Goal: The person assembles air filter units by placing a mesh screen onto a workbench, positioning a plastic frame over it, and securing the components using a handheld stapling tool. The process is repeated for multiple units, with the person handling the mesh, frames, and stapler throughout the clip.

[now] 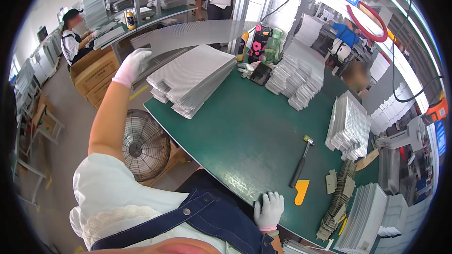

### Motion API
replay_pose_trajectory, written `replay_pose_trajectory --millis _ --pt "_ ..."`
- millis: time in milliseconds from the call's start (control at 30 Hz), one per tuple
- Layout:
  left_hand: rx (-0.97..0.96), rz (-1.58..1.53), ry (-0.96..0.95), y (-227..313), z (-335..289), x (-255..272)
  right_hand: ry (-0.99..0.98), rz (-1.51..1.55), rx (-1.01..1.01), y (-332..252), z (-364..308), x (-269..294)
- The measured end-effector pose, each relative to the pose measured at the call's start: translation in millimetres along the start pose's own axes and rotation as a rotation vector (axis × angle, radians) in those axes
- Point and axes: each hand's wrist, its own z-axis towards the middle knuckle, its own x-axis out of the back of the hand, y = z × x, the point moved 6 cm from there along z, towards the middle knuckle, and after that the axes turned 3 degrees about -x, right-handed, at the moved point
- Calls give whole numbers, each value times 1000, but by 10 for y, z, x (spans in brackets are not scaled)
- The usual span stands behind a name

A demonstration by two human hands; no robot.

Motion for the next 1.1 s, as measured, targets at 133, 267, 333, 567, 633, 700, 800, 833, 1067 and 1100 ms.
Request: replay_pose_trajectory --millis 133,267,333,567,633,700,800,833,1067,1100 --pt "52 171 -280 497 -931 -1168 -8 -2 -39 34 -31 12" --pt "-289 653 -279 271 -2069 -2209 -4 -31 -70 95 -147 -84" --pt "-156 803 -469 47 -2478 -2600 4 -2 -84 135 -162 -95" --pt "-393 808 -507 -99 -2290 -2840 167 246 -387 457 -230 252" --pt "-557 703 -544 -362 -2283 -2950 324 350 -426 511 -124 538" --pt "-566 784 -698 -487 -2273 -3068 490 323 -413 544 -44 882" --pt "-569 775 -674 -495 -2299 -3000 751 262 -461 627 -44 1389" --pt "-605 722 -689 -468 -2271 -3127 828 16 -615 790 -341 1647" --pt "-571 717 -646 -510 -2284 -3063 1078 -133 -908 1090 -1517 2073" --pt "-572 729 -650 -495 -2283 -3086 1041 -162 -941 1138 -1607 2045"
